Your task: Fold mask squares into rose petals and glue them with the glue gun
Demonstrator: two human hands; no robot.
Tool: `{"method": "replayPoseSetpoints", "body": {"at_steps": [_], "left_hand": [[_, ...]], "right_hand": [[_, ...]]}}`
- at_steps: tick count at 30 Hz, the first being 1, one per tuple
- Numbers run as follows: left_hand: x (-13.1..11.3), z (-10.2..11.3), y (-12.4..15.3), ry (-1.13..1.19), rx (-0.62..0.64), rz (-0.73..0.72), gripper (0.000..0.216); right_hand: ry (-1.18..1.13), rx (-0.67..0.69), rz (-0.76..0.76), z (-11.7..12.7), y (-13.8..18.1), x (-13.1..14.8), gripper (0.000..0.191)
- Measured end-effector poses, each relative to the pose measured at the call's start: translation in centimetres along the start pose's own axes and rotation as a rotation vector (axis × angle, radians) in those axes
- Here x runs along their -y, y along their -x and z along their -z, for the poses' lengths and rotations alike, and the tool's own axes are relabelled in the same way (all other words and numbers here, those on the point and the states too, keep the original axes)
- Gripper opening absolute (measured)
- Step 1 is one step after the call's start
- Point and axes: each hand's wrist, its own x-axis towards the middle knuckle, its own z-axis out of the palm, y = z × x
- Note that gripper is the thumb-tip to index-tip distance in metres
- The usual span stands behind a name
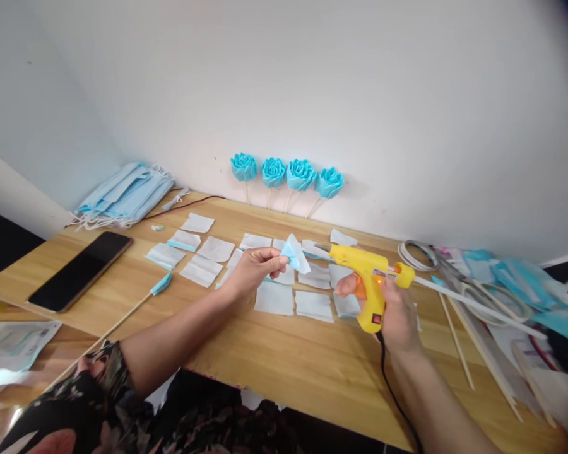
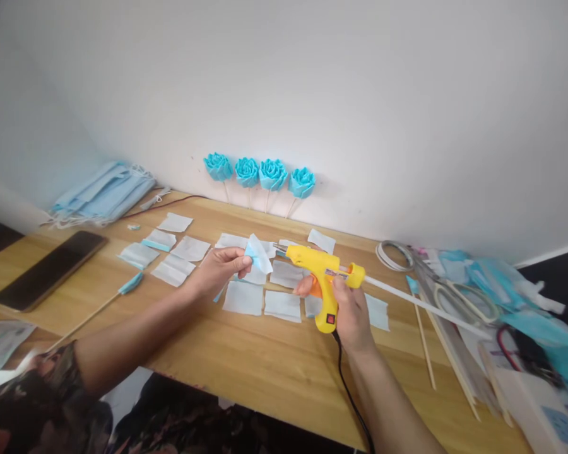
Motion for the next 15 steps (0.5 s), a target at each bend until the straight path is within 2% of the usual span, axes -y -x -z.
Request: {"method": "replayPoseSetpoints", "body": {"at_steps": [4, 15], "left_hand": [[-0.2, 0.0, 0.0, 0.003, 0.002, -0.003, 0.034], [0.2, 0.1, -0.1, -0.089, 0.077, -0.001, 0.037]], "right_hand": [[-0.003, 0.048, -0.035, -0.1, 0.2, -0.2, 0.044], [0.028, 0.112, 0.015, -1.2, 0.3, 1.3, 0.052]]}}
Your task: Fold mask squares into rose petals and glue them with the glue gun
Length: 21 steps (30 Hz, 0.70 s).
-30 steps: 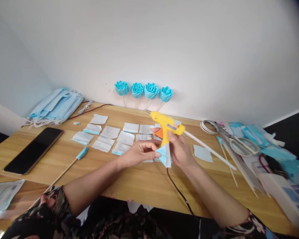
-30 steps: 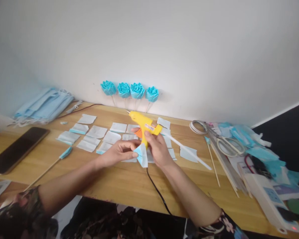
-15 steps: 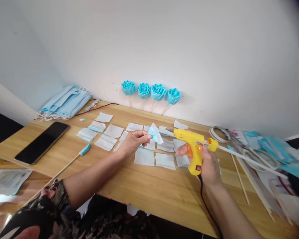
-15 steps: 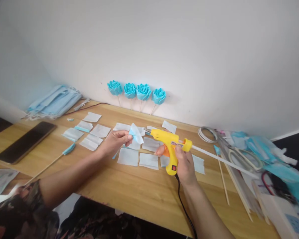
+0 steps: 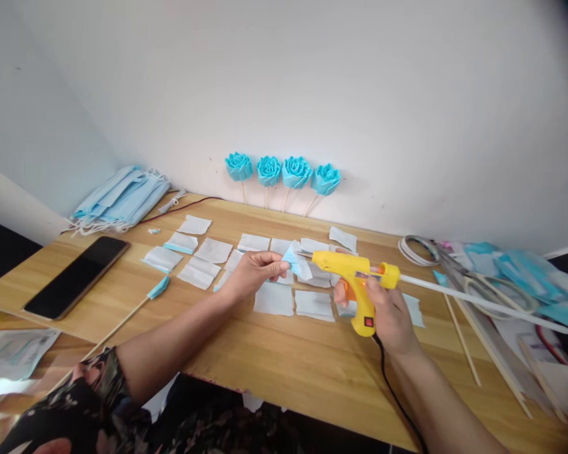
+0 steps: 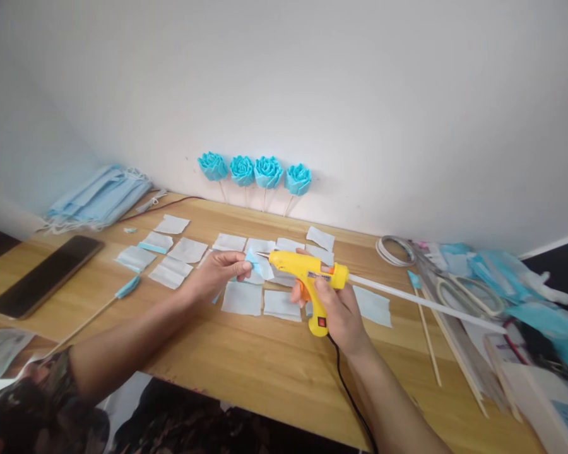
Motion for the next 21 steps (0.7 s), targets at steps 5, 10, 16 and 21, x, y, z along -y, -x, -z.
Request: {"method": "replayPoseSetpoints", "body": {"at_steps": [5, 10, 16, 21], "left_hand": [[0.1, 0.0, -0.1, 0.018, 0.019, -0.003, 0.037], [0.2, 0.0, 0.0, 0.037, 0.019, 0.012, 0.037], [0.1, -0.1, 0.1, 0.042, 0.023, 0.019, 0.035], [0.6, -0.1, 0.1, 0.037, 0.018, 0.016, 0.034]], "right_hand": [[0.038, 0.001, 0.006, 0.1, 0.0, -0.3, 0.052], [0.021, 0.003, -0.009, 0.0, 0.1, -0.5, 0.051], [0.037, 0.011, -0.028, 0.2, 0.1, -0.9, 0.046], [0.064, 0.038, -0.021, 0.5, 0.1, -1.4, 0.047]]}}
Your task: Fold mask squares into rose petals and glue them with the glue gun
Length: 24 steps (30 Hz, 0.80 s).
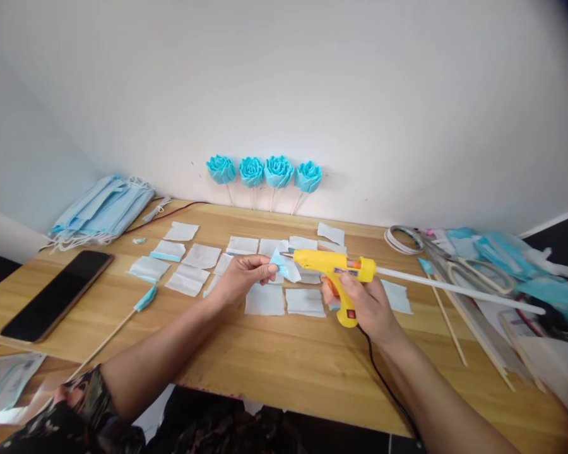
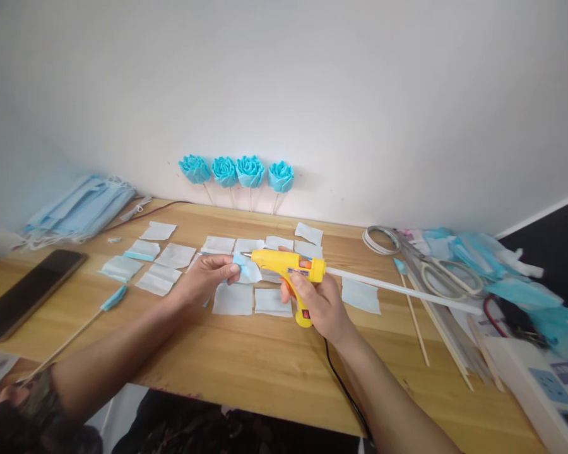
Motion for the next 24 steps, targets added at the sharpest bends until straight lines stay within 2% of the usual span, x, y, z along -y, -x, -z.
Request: {"method": "replayPoseSetpoints", "body": {"at_steps": [14, 18, 24], "left_hand": [[0.64, 0.18, 0.08, 0.083, 0.003, 0.021, 0.036], [0.58, 0.13, 0.09, 0.080, 0.006, 0.024, 0.036], [0.56, 0.06, 0.09, 0.105, 0.009, 0.024, 0.035]], "right_hand": [[0.082, 0.019, 0.027, 0.04, 0.04, 0.27, 0.050], [0.103, 0.032, 0.013, 0.16, 0.15, 0.10, 0.057], [0.171, 0.028, 0.058, 0.15, 0.18, 0.11, 0.056]]}}
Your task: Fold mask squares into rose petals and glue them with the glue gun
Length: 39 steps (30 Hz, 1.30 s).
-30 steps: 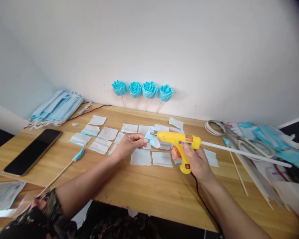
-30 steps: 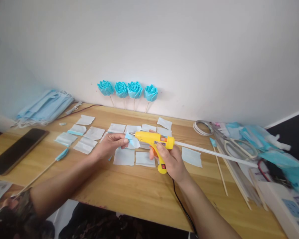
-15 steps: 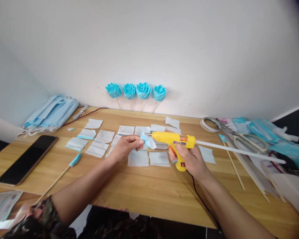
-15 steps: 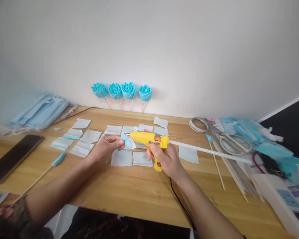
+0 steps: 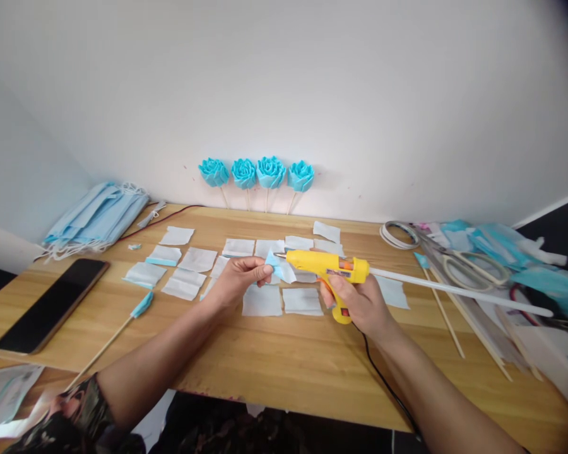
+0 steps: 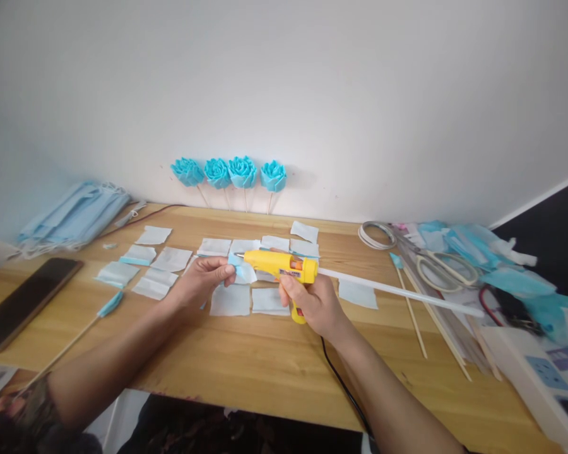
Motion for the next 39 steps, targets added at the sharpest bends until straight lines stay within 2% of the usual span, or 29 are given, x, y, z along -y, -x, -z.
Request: {"method": "replayPoseSetpoints", "body": {"at_steps": [10, 18, 27, 39], "left_hand": [[-0.10, -0.13, 0.00, 0.053, -0.050, -0.032, 0.032], [-0.60, 0.07, -0.17, 0.193, -0.158, -0.056, 0.034], [-0.84, -0.06, -0.24, 0.142, -0.141, -0.076, 0.037], [-0.81, -0.02, -0.16, 0.054, -0.093, -0.086, 0.038]], "right_hand": [[0.182, -0.005, 0.147, 0.10, -0.21, 0.34, 0.047], [-0.029, 0.001, 0.095, 0.66, -0.07, -0.12, 0.036], [-0.238, -0.019, 0.027, 0.33, -0.49, 0.34, 0.037], [-0.089, 0.001, 0.038, 0.30, -0.24, 0.19, 0.044]]}}
